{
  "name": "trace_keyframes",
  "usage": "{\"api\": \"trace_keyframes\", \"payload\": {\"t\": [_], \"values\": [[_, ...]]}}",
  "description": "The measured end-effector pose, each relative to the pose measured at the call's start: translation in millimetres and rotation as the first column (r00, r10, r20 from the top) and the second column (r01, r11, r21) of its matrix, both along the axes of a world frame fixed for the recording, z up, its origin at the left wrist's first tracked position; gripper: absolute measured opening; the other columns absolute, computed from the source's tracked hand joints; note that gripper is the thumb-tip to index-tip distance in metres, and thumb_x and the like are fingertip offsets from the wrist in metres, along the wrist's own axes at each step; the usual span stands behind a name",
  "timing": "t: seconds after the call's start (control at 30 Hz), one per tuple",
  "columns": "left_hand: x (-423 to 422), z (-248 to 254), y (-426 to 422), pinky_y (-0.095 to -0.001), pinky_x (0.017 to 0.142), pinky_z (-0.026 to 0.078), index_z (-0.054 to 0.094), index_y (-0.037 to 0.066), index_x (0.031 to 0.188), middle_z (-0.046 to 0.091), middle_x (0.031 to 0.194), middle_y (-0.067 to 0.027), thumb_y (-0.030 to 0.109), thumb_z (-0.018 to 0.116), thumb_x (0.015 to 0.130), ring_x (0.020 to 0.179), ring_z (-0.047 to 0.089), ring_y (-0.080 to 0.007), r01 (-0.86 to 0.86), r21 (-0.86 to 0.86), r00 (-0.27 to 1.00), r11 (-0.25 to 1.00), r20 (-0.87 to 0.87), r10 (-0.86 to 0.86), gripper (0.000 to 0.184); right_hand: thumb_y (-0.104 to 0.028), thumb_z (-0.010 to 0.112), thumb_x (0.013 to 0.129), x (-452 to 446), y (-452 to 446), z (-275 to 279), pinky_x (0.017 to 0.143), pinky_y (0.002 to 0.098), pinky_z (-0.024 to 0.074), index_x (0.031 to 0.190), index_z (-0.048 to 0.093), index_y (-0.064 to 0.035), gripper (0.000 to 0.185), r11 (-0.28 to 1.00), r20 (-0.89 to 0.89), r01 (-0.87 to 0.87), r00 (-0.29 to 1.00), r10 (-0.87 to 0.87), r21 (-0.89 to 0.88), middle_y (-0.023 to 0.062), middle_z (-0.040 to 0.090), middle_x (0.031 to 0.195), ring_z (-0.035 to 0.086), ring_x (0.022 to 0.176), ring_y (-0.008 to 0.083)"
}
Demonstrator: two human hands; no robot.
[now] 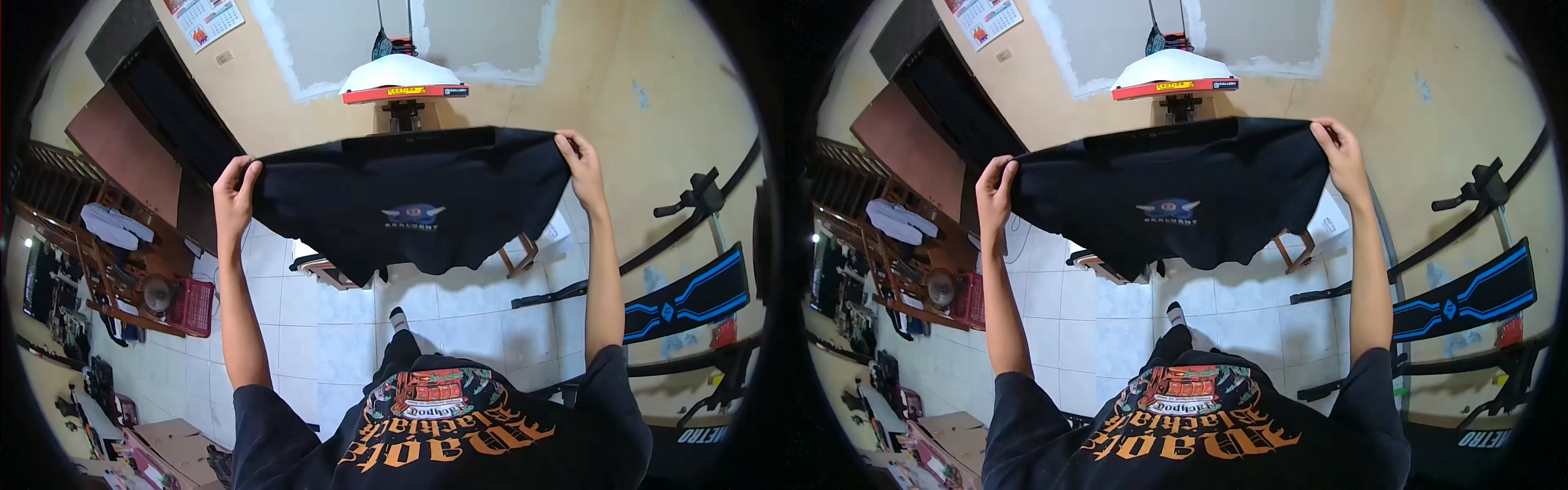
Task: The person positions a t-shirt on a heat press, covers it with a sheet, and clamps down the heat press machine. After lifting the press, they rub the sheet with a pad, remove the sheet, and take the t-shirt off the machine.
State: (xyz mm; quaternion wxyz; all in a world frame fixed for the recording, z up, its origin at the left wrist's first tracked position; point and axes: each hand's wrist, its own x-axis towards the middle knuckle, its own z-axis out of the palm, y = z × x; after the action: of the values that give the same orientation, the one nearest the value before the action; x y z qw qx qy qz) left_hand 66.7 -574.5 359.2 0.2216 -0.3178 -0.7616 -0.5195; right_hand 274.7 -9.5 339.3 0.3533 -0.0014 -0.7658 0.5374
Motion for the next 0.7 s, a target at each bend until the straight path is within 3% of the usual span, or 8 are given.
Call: {"api": "trace_keyframes", "payload": {"t": [0.13,0.3,0.47,0.57,0.63,0.7], "values": [[15,7,-2,-0.0212,0.080,0.047,0.069,-0.005,0.106,0.068,0.090,0.0004,0.015,0.070,0.102,0.087,0.059,-0.0052,-0.028,-0.016,0.998,0.999,0.048,0.029,0.021,-0.023,0.068,0.104,1,-10,2,0.086,0.0224,0.0463,0.111,0.070,0.0005,0.025,0.999,0.008,-0.009,1.000,0.010,-0.043,-0.0030,0.066,0.095,0.058,0.091,0.0057],[-32,-1,21,-0.0235,0.079,0.050,0.070,-0.006,0.101,0.071,0.087,-0.0034,0.015,0.072,0.099,0.085,0.063,-0.0069,-0.079,-0.055,0.996,0.995,0.046,0.082,0.021,-0.023,0.070,0.103,-54,6,-13,0.085,0.0222,0.0470,0.108,0.071,0.0013,0.025,0.998,0.024,0.042,0.999,-0.041,-0.038,-0.0022,0.067,0.094,0.059,0.090,0.0061],[-146,-65,57,-0.0286,0.081,0.053,0.075,-0.005,0.104,0.077,0.091,-0.0112,0.020,0.075,0.096,0.086,0.069,-0.0133,-0.105,-0.103,0.986,0.989,0.116,0.117,0.026,-0.023,0.069,0.102,-160,46,-70,0.085,0.0240,0.0471,0.105,0.072,0.0011,0.025,0.998,0.071,0.063,0.996,-0.063,0.003,-0.0029,0.068,0.094,0.059,0.091,0.0070],[-224,-105,91,-0.0305,0.082,0.054,0.076,-0.003,0.103,0.078,0.091,-0.0141,0.027,0.076,0.095,0.086,0.070,-0.0152,-0.126,-0.155,0.972,0.980,0.178,0.153,0.032,-0.027,0.069,0.101,-246,81,-122,0.084,0.0284,0.0485,0.104,0.071,0.0018,0.029,0.984,0.094,0.141,0.984,-0.151,0.109,0.0041,0.071,0.091,0.061,0.089,0.0120],[-286,-144,113,-0.0358,0.082,0.055,0.078,0.001,0.105,0.078,0.094,-0.0167,0.032,0.076,0.094,0.087,0.074,-0.0242,-0.141,-0.215,0.978,0.966,0.123,0.170,0.033,-0.029,0.069,0.101,-299,101,-157,0.084,0.0323,0.0494,0.104,0.071,0.0019,0.031,0.927,0.136,0.247,0.946,-0.293,0.282,0.0118,0.071,0.089,0.063,0.087,0.0179],[-335,-177,137,-0.0388,0.083,0.055,0.078,0.003,0.106,0.077,0.096,-0.0194,0.036,0.076,0.093,0.090,0.076,-0.0305,-0.169,-0.279,0.961,0.945,0.168,0.221,0.035,-0.031,0.068,0.100,-348,111,-191,0.085,0.0370,0.0508,0.103,0.071,0.0002,0.032,0.934,0.180,0.274,0.931,-0.318,0.231,0.0166,0.072,0.091,0.067,0.088,0.0235]]}}
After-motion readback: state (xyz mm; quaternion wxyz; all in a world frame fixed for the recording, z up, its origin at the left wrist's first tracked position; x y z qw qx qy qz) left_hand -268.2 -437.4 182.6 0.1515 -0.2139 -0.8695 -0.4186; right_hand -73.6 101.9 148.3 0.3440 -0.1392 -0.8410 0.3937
